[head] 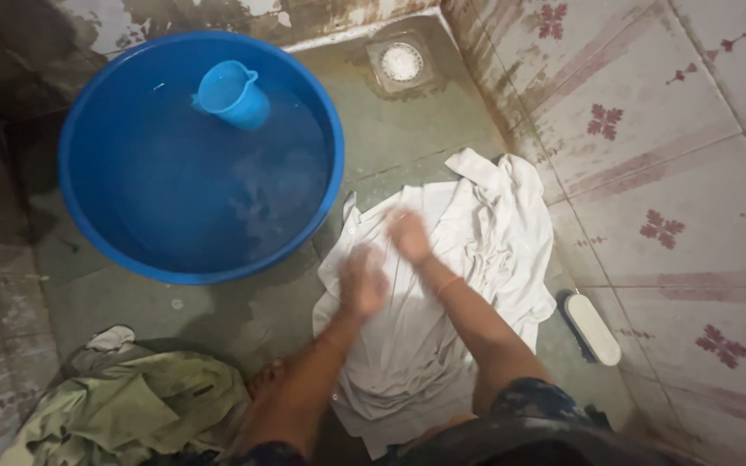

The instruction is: The person washes a white shirt by hand on the floor, using a bar of soap and a brush, occasionally dipping a mug into a blue basin of water.

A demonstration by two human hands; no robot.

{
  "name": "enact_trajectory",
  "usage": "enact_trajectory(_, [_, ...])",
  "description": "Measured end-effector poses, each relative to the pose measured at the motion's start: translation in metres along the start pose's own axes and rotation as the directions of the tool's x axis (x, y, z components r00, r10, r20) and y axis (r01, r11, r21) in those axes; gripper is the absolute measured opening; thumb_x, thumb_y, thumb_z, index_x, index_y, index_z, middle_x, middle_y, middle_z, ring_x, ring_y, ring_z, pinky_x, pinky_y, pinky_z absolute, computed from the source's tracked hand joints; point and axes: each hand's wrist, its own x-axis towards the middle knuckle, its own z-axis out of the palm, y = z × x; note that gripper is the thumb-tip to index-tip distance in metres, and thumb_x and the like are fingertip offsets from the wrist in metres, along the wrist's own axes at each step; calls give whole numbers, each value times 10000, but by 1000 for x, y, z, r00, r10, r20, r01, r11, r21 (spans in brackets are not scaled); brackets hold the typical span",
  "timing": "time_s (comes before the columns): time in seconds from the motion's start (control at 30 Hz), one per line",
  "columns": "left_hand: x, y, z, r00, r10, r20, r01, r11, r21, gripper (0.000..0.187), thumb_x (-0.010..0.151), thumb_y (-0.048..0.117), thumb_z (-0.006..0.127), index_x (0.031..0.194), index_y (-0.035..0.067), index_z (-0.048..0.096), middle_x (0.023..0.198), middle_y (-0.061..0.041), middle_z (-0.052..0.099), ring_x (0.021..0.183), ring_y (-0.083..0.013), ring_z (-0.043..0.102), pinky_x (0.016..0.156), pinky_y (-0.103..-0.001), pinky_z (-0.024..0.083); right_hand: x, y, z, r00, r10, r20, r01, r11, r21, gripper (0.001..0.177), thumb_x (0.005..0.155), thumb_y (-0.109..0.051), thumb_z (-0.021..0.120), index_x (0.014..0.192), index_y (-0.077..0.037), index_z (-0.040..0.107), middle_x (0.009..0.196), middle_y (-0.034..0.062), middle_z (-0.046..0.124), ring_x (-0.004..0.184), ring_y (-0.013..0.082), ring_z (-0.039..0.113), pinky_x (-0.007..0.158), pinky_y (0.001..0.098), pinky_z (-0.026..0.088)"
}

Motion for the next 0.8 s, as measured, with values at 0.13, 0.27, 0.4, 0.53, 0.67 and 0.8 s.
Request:
enact_trajectory(0.13, [3,-53,-31,1000,12,-6,-11,981,193,421,929,267,624,1298,65,610,1384,-135,590,1313,-346,522,1058,-576,382,14,11,3,990,-127,58,122,989,78,232,824,-231,667,1001,-82,660,974,157,672,954,387,614,848,520,449])
enact_trajectory(0.27, [-16,-55,-34,942,-291,165,238,930,279,231,879,243,592,1073,127,639,1126,-90,640,1094,-337,577,974,-552,411,32,36,3,898,427,-107,-440,882,-170,186,1005,-211,583,945,-62,677,1011,164,684,999,360,633,921,515,468])
enact_trajectory(0.4, [-24,-69,-35,983,-159,91,150,983,103,206,803,185,554,986,117,623,1045,-113,623,1024,-349,582,925,-525,422,53,-58,52,926,22,-376,-123,961,-247,344,983,-245,563,1169,35,633,1177,199,665,1132,377,624,1000,521,455])
enact_trajectory(0.53, [-31,-73,-34,975,-164,147,150,983,101,89,840,180,562,862,111,613,956,-90,630,975,-318,603,892,-507,416,44,-61,58,981,-191,44,195,974,-116,208,819,-244,708,941,-79,677,929,167,667,912,395,618,762,529,445])
enact_trajectory(0.67, [-25,-64,-41,996,-85,28,83,995,57,67,844,150,574,862,96,609,955,-99,626,952,-335,586,900,-509,412,43,22,-7,879,467,-102,-474,826,-305,157,978,-223,606,904,-93,654,897,157,657,888,364,608,842,527,446])
enact_trajectory(0.8, [-20,-60,-42,991,-118,68,113,991,64,60,812,148,579,834,102,609,928,-98,629,948,-332,593,901,-497,421,25,-29,27,982,112,-153,-113,994,5,253,996,-155,544,1156,18,635,1211,199,647,1116,374,590,1005,525,441])
